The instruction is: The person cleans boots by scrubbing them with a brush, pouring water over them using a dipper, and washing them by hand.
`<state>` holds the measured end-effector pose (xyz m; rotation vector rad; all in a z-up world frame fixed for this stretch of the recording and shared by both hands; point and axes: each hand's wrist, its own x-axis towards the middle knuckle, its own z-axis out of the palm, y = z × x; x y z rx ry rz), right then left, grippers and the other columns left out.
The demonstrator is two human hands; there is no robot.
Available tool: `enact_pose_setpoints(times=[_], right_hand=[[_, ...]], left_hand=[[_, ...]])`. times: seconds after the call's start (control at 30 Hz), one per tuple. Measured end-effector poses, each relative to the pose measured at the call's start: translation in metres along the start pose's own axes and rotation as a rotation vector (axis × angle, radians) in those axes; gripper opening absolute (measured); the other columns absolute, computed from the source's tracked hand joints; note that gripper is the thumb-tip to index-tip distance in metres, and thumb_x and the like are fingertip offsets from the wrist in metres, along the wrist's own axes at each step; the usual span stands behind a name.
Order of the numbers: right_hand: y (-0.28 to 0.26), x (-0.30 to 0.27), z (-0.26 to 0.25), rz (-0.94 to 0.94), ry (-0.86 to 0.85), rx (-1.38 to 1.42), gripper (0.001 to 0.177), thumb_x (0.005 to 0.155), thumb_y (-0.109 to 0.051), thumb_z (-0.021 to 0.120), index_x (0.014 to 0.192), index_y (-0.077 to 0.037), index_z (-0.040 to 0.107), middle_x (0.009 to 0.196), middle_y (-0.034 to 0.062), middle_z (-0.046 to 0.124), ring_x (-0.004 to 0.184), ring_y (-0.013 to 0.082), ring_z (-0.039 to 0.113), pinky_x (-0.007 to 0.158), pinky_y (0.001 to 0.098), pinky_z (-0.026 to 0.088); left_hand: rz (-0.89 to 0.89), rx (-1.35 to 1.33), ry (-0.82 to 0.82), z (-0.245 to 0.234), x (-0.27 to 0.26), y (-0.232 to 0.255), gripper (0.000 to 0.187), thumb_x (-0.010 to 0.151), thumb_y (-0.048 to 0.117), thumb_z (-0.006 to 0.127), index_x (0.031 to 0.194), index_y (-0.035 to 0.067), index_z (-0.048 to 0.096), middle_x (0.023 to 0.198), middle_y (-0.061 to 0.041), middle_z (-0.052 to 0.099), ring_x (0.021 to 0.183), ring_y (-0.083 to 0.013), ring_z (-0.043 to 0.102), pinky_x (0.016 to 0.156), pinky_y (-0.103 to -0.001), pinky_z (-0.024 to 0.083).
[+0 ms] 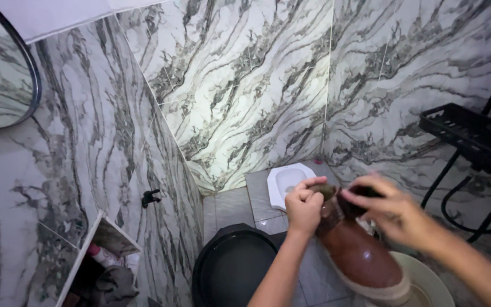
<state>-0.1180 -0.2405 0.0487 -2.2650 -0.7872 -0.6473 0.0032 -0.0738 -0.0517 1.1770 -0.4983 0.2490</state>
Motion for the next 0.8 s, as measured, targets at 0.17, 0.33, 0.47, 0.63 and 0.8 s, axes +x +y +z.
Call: enact_pose_setpoints(times=[0.17,0.33,0.47,0.63,0.8], right_hand=[[-0.005,-0.005,0.014,-0.29,-0.091,-0.187,0.073,0.059,0.001,0.077,0.129,-0.021,0.072,0.129,0.0094,0.058,0.123,0.0345,0.057,0.111,0.0485,0.037],[0.044,-0.003,0.004,0.146,0.013,0.057,0.062,0.077,0.011,0.064,0.133,-0.015,0.069,0.137,0.0092,0.058,0.119,0.0219,0.063,0.087,0.0336,0.063],[0.087,-0.016,0.022,0.533,0.338,0.547,0.047,0.096,-0.028,0.062,0.136,-0.003,0.063,0.125,0.011,0.066,0.11,0.0202,0.06,0.09,0.035,0.048],[0.131,-0.054,0.075,0.96,0.333,0.997,0.054,0.1,-0.056,0.048,0.123,-0.012,0.069,0.097,0.006,0.07,0.083,0.0182,0.064,0.07,0.0358,0.054],[0.117,-0.064,0.079,1.085,0.288,1.27,0.041,0.073,-0.03,0.075,0.112,-0.019,0.071,0.089,-0.0008,0.073,0.076,0.0166,0.07,0.069,0.039,0.06]], left_hand=[[0.075,0.003,-0.082,0.0,-0.001,-0.001,0.029,0.077,-0.008,0.056,0.05,-0.003,0.048,0.118,-0.02,0.077,0.085,-0.0162,0.071,0.071,-0.029,0.057],[0.052,-0.225,-0.17,-0.007,-0.001,0.006,0.022,0.08,-0.01,0.05,0.059,-0.007,0.055,0.132,-0.024,0.069,0.106,-0.02,0.069,0.091,-0.031,0.055],[0.09,-0.352,-0.284,-0.01,0.007,0.015,0.021,0.082,-0.008,0.054,0.061,-0.006,0.055,0.141,-0.023,0.059,0.123,-0.0258,0.062,0.105,-0.041,0.055],[0.08,-0.588,-0.341,-0.007,0.005,0.033,0.016,0.086,0.003,0.057,0.076,-0.005,0.067,0.148,-0.023,0.054,0.143,-0.0322,0.045,0.122,-0.045,0.035],[-0.014,-0.573,-0.201,-0.001,0.012,0.029,0.023,0.09,0.008,0.054,0.1,-0.002,0.072,0.137,-0.019,0.06,0.128,-0.0256,0.054,0.115,-0.038,0.04]])
